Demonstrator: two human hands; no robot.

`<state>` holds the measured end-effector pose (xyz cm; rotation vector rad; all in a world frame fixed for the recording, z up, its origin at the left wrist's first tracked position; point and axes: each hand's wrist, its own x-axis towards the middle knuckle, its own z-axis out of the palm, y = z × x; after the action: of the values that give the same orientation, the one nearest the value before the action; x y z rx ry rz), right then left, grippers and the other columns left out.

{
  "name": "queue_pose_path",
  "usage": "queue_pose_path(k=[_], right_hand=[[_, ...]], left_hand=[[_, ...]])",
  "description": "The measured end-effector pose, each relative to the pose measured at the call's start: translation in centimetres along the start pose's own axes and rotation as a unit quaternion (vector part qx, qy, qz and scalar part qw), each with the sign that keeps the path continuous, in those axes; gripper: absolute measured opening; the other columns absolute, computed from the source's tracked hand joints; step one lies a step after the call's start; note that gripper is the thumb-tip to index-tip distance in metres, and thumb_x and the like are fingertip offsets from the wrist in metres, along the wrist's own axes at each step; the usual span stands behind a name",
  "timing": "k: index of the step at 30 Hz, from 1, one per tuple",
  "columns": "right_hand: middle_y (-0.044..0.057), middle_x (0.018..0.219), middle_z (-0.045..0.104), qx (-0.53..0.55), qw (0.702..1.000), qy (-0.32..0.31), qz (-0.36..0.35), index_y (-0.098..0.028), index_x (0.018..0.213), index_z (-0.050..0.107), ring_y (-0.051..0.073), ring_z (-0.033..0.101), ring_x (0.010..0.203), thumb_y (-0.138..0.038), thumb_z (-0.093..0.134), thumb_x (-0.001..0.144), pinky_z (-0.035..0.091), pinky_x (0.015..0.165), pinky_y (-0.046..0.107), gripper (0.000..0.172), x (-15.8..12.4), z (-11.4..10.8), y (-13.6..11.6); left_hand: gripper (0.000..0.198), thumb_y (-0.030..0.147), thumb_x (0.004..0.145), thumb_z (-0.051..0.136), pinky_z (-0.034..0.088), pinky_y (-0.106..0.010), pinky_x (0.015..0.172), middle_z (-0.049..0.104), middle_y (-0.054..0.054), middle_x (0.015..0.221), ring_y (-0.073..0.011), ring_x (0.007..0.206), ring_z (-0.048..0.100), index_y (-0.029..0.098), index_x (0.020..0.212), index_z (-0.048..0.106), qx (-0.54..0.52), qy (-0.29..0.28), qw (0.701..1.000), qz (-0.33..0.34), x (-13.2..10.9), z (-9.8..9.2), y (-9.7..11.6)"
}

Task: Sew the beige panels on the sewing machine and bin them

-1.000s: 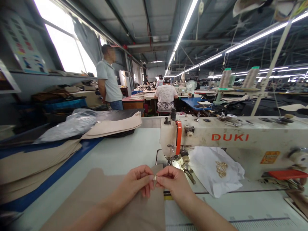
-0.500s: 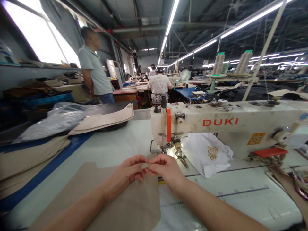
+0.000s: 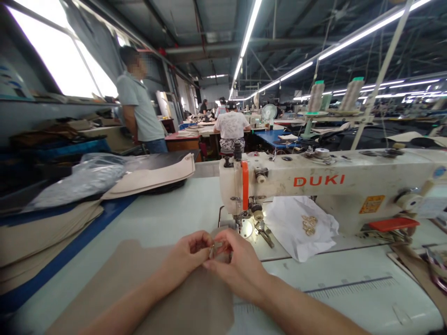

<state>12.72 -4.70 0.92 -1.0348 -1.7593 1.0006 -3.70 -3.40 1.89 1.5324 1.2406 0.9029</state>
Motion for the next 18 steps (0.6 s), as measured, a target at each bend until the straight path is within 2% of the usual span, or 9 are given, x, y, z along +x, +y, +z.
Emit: queue_pose_path(k=[6,10,14,18], right_hand=[[-0.001,0.077,0.061,-0.013,0.999,0.019,-0.033,-0.02,0.079,0.059,0.014,0.056,0.073,-0.021,0.061,0.077,0.043,0.069,0.024,0.003,0.15,-0.36,0.28],[0.0,0.073,0.061,-0.034,0.997,0.035,-0.056,-0.019,0.073,0.06,0.015,0.055,0.07,-0.023,0.056,0.082,0.041,0.064,0.024,0.011,0.16,-0.59,0.46],[0.001,0.075,0.062,-0.018,0.998,0.052,-0.025,-0.018,0.073,0.059,0.015,0.056,0.071,-0.023,0.054,0.082,0.041,0.065,0.025,0.011,0.19,-0.3,0.5],[0.0,0.07,0.06,-0.036,0.997,0.065,0.0,-0.019,0.07,0.056,0.015,0.054,0.067,-0.021,0.051,0.08,0.04,0.062,0.024,0.012,0.33,0.11,0.29]], left_hand=[[0.006,0.023,0.064,0.056,0.037,-0.022,0.058,0.053,0.002,0.062,-0.0121,0.061,0.048,0.017,0.065,0.054,0.012,0.008,0.999,0.04,0.08,-0.1,-0.63],[0.008,0.023,0.067,0.06,0.041,-0.023,0.062,0.058,0.001,0.068,-0.0129,0.065,0.052,0.017,0.067,0.055,-0.027,0.007,0.998,0.062,0.13,-0.06,-0.86],[0.006,0.019,0.067,0.058,0.042,-0.022,0.065,0.06,0.0,0.075,-0.0134,0.07,0.054,0.018,0.065,0.053,-0.042,0.027,0.995,0.09,-0.01,0.16,-0.67],[0.007,0.02,0.065,0.059,0.041,-0.022,0.06,0.058,0.001,0.067,-0.0128,0.064,0.053,0.017,0.063,0.053,-0.018,0.052,0.996,0.076,-0.06,0.35,-0.39]])
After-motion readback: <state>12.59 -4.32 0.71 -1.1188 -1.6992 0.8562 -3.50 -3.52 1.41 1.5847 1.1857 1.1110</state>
